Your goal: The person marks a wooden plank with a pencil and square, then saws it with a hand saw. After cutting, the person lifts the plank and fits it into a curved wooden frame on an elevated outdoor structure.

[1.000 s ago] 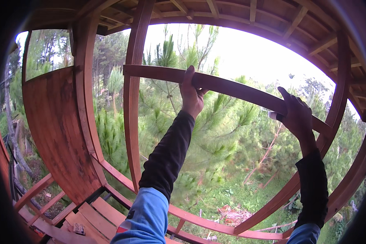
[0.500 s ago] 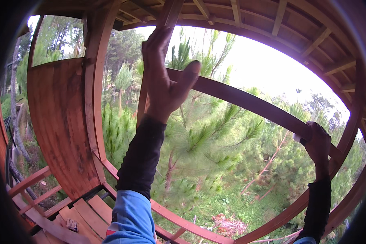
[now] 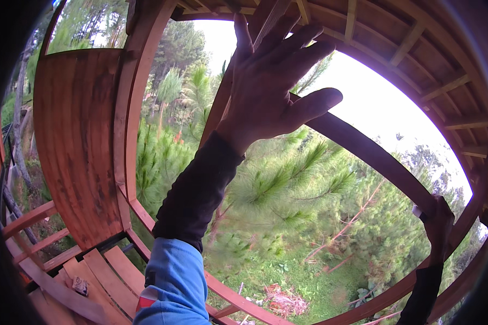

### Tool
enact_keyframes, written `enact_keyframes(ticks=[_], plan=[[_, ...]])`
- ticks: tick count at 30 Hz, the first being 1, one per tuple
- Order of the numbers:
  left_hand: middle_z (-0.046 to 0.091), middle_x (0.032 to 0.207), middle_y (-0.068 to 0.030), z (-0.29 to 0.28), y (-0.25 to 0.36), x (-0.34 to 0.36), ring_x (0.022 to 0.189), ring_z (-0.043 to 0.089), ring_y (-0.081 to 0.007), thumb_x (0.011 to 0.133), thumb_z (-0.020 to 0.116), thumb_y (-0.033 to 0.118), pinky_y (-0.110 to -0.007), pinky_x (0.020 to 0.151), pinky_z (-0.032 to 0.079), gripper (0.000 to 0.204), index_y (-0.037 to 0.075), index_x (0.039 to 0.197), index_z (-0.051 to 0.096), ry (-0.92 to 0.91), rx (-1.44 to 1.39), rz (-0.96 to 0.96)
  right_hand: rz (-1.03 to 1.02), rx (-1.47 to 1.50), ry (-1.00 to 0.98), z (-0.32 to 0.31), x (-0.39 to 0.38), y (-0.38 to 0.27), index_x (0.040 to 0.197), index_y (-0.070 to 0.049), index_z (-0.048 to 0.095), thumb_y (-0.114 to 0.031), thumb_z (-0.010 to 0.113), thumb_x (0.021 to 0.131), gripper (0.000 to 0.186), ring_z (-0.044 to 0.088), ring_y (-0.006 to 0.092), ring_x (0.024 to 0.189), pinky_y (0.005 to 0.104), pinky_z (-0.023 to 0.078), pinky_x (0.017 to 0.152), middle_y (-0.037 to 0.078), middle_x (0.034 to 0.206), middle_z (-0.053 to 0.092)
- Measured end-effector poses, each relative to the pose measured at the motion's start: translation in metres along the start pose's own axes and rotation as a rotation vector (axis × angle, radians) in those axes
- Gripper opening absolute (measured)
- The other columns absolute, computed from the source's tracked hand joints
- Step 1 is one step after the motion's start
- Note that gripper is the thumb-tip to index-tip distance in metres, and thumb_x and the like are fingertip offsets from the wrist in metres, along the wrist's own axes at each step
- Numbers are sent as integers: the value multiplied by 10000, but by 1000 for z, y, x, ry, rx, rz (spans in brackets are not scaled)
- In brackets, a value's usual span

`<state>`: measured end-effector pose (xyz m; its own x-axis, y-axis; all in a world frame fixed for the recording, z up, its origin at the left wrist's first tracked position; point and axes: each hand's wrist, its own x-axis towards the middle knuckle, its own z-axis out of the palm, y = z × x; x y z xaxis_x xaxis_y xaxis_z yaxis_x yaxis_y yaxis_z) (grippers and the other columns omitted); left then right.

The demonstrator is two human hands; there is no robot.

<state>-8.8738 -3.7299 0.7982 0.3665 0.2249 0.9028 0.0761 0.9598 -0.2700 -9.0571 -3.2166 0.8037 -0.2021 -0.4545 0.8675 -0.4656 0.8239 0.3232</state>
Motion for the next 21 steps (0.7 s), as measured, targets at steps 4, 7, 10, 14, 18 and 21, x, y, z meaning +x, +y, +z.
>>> enact_keyframes(ticks=[4, 7, 10, 14, 18, 21], plan=[[707, 1381, -116, 53, -39, -36, 1517, 450, -300, 979, 421, 805, -725, 1267, -35, 808, 121, 1177, 802, -346, 79, -62, -12, 31, 71, 13, 7, -11, 1211, -107, 677, -244, 936, 770, 529, 758, 345, 1000, 446, 604, 833, 143, 1074, 766], [726, 1354, -96, 54, -43, -37, 1471, 510, -299, 977, 430, 804, -744, 1257, -37, 816, 102, 1150, 807, -287, 64, -56, 21, 62, 9, 15, 7, -8, 1217, -110, 678, -223, 923, 778, 516, 756, 345, 1010, 452, 601, 842, 141, 1084, 764], [725, 1354, -103, 52, -39, -37, 1450, 535, -309, 970, 494, 771, -750, 1252, -37, 774, 87, 1165, 800, -191, 16, -5, 52, 46, -23, 13, 7, -9, 1215, -111, 676, -221, 915, 786, 503, 755, 343, 1015, 451, 599, 850, 136, 1086, 765], [727, 1334, -136, 50, -2, -20, 1441, 546, -310, 994, 512, 719, -751, 1251, -13, 722, 79, 1162, 798, 22, -74, 28, 30, -38, -1, 11, 3, 8, 1199, -104, 673, -247, 919, 796, 494, 754, 341, 1018, 442, 598, 850, 135, 1088, 764], [723, 1325, -151, 68, -35, -28, 1447, 537, -309, 994, 400, 792, -732, 1261, 4, 843, 70, 1177, 794, -436, 197, -20, -41, -20, 35, 20, 6, -6, 1181, -95, 673, -255, 931, 792, 494, 761, 326, 1005, 434, 599, 842, 133, 1067, 767], [721, 1326, -154, 71, -39, -28, 1451, 526, -316, 981, 362, 827, -720, 1267, -1, 900, 65, 1194, 791, -408, 65, 9, 41, 68, -39, 15, 11, -6, 1183, -92, 675, -249, 936, 788, 499, 768, 314, 990, 424, 602, 841, 134, 1041, 769]])
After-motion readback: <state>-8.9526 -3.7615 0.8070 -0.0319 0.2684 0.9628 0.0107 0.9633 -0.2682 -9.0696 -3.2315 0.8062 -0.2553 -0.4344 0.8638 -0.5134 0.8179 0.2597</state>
